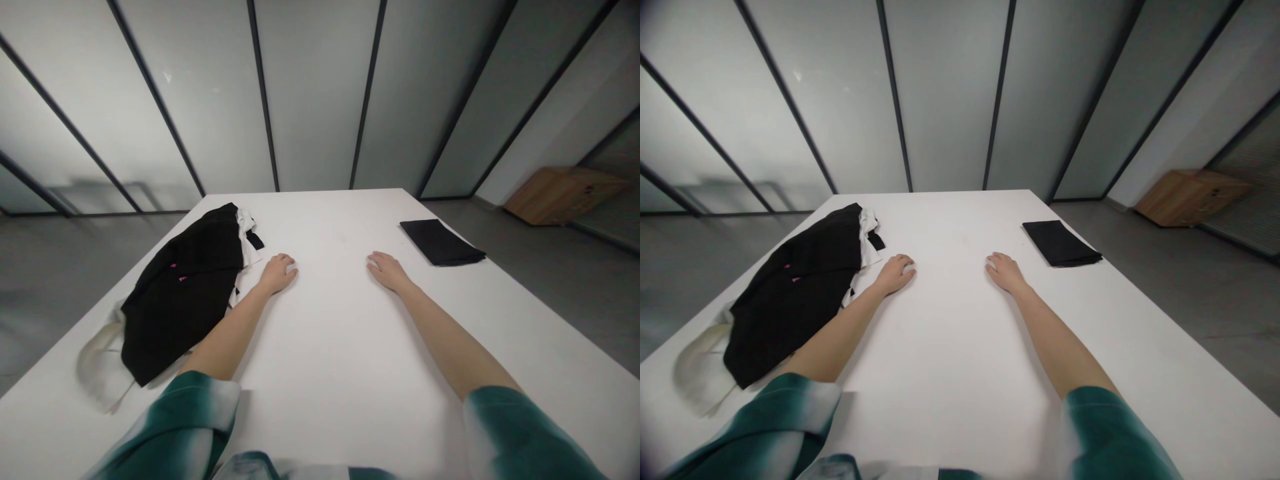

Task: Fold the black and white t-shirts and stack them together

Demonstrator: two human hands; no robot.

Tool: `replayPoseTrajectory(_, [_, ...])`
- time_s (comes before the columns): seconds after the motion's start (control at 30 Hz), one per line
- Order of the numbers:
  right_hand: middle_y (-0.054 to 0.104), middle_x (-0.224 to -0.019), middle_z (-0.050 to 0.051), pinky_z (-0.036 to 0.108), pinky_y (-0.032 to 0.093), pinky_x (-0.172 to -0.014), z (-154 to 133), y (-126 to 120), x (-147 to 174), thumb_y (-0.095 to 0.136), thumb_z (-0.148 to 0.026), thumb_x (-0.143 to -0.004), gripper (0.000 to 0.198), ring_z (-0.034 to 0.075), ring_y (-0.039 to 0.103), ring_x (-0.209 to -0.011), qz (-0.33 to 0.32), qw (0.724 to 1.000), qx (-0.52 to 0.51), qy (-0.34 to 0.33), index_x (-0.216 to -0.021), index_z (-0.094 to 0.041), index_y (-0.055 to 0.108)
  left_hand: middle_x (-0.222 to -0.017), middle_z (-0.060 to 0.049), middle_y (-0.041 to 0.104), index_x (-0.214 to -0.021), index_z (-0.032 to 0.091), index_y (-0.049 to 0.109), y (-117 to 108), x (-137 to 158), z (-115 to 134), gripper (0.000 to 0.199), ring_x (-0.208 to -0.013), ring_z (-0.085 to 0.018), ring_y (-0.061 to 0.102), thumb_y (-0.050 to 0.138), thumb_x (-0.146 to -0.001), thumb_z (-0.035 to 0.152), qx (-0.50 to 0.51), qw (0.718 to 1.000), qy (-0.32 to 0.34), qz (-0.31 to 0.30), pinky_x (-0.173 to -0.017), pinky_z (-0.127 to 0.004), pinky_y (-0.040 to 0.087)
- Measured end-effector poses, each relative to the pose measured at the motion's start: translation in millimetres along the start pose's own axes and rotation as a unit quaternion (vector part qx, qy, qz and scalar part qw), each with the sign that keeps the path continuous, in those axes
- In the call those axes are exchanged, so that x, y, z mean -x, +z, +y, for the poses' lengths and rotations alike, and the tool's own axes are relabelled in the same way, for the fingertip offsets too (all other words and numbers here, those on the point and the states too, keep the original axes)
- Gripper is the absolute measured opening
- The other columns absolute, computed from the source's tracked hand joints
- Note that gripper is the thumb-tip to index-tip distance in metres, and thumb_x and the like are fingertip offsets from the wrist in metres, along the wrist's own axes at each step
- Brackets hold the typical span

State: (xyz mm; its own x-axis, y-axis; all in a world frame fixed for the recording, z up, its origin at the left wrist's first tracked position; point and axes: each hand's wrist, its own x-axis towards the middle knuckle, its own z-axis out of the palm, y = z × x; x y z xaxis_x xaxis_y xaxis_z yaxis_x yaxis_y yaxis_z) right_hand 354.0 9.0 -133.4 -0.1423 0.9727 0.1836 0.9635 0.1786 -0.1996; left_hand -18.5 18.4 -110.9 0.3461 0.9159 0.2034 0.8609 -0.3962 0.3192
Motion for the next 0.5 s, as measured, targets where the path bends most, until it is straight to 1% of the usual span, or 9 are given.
replayPoseTrajectory(0.1, [0.055,-0.144,0.017,0.046,0.040,-0.109,0,0,0,0.045,-0.032,-0.096,0.044,0.032,0.050,-0.134,0.000,1.000,-0.004,0.000,-0.132,-0.013,0.063,-0.123,-0.014,0.063,-0.116,0.015,0.066,-3,0,2,0.037,-0.116,-0.029,0.057,0.052,-0.088,0.033,-0.004,1.000,-0.005,-0.006,-0.104,-0.042,0.045])
replayPoseTrajectory(0.2, [0.055,-0.144,0.016,0.046,0.041,-0.109,0,0,0,0.046,-0.032,-0.096,0.043,0.031,0.050,-0.134,0.004,1.000,-0.008,0.000,-0.131,-0.015,0.064,-0.127,-0.014,0.062,-0.119,0.014,0.065,-6,1,11,0.038,-0.118,-0.028,0.057,0.051,-0.090,0.033,-0.025,0.999,-0.021,-0.021,-0.104,-0.041,0.044])
replayPoseTrajectory(0.27, [0.055,-0.144,0.016,0.046,0.040,-0.109,-1,1,0,0.046,-0.033,-0.096,0.043,0.031,0.050,-0.134,0.005,1.000,-0.009,0.005,-0.131,-0.015,0.064,-0.131,-0.015,0.060,-0.124,0.014,0.063,-8,3,20,0.040,-0.120,-0.029,0.056,0.048,-0.092,0.034,-0.056,0.997,-0.040,-0.036,-0.104,-0.041,0.044])
replayPoseTrajectory(0.37, [0.055,-0.144,0.016,0.046,0.040,-0.109,-1,1,-1,0.047,-0.033,-0.096,0.043,0.031,0.050,-0.134,0.004,1.000,-0.006,0.007,-0.132,-0.016,0.064,-0.136,-0.018,0.057,-0.131,0.014,0.059,-13,4,29,0.045,-0.126,-0.033,0.053,0.045,-0.094,0.038,-0.113,0.989,-0.077,-0.063,-0.103,-0.046,0.043])
replayPoseTrajectory(0.43, [0.055,-0.144,0.015,0.045,0.040,-0.109,-1,2,-1,0.047,-0.033,-0.096,0.042,0.030,0.050,-0.133,0.006,1.000,-0.002,0.007,-0.131,-0.016,0.064,-0.144,-0.022,0.051,-0.135,0.012,0.056,-21,4,25,0.052,-0.134,-0.037,0.046,0.049,-0.093,0.041,-0.150,0.982,-0.100,-0.061,-0.109,-0.051,0.036])
replayPoseTrajectory(0.5, [0.056,-0.144,0.014,0.044,0.040,-0.109,-1,2,-1,0.046,-0.033,-0.097,0.042,0.030,0.050,-0.133,0.007,1.000,0.002,0.006,-0.131,-0.016,0.064,-0.153,-0.025,0.040,-0.141,0.010,0.051,-35,2,11,0.062,-0.142,-0.040,0.035,0.055,-0.089,0.042,-0.196,0.973,-0.115,-0.038,-0.116,-0.055,0.024])
